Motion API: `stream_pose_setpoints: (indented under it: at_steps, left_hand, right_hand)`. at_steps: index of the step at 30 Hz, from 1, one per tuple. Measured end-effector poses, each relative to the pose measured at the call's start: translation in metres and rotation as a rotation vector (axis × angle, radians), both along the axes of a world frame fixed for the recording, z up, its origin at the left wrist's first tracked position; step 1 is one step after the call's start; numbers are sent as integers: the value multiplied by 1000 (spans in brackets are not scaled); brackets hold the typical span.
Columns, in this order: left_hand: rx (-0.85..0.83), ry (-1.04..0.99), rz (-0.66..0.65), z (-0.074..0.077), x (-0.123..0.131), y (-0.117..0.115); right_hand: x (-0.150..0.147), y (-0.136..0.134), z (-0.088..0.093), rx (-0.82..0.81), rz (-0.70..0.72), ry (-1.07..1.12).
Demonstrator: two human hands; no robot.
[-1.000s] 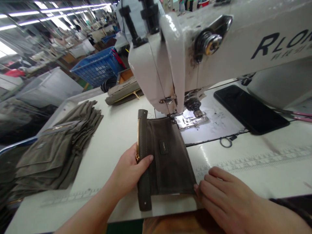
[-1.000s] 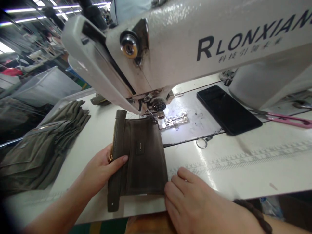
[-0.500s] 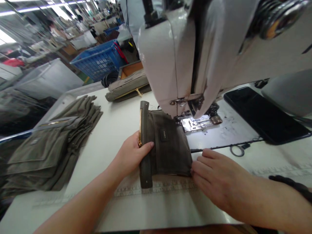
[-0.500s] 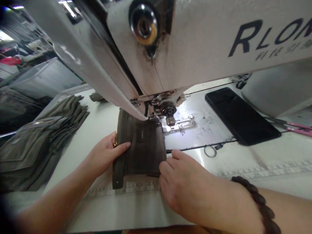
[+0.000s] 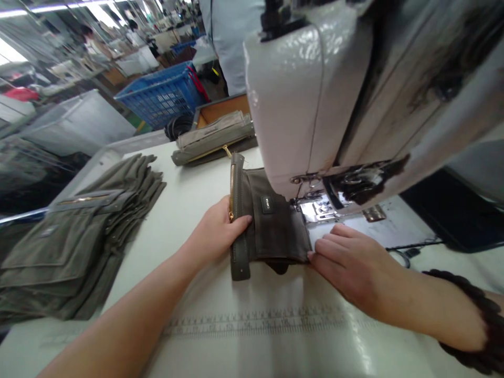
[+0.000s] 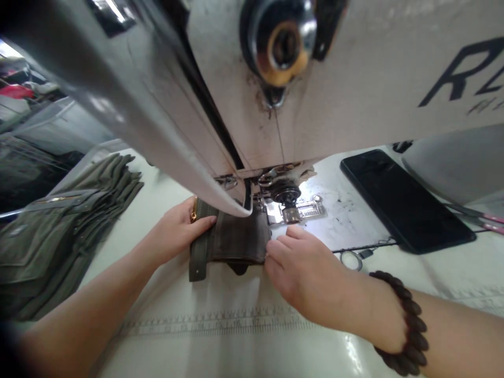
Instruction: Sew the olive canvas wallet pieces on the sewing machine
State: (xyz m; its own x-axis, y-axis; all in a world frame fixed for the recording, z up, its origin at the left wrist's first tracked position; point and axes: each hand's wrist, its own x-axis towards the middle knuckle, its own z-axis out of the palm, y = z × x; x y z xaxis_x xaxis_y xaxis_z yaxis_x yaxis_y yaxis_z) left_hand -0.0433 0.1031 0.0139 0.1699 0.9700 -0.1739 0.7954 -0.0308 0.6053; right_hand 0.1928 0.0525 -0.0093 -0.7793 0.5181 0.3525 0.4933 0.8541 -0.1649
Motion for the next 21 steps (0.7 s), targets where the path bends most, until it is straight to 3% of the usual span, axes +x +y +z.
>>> stream_pose_setpoints:
  at_steps: [4,7,10,13,16,21]
  left_hand:
    - [446,328,-85,14,11,-14]
    - [574,329,-505,14,29,-34]
    - [507,260,-820,2,45,-45]
    - [445,136,-878,-9,48,-43]
    - [400,-4,-841,-15,43,-36]
    - [367,27,-844,-16,38,-27]
  right_hand:
    - [-2,3,-2,-12,-49,-2]
    - [-2,3,1,-42,-60,-25]
    - [1,1,4,-28,-35,-68]
    - [6,-2,4,-16,17,-169]
    - [9,-2,0,2,16,-224]
    - [8,3,-6,29,-51,-218]
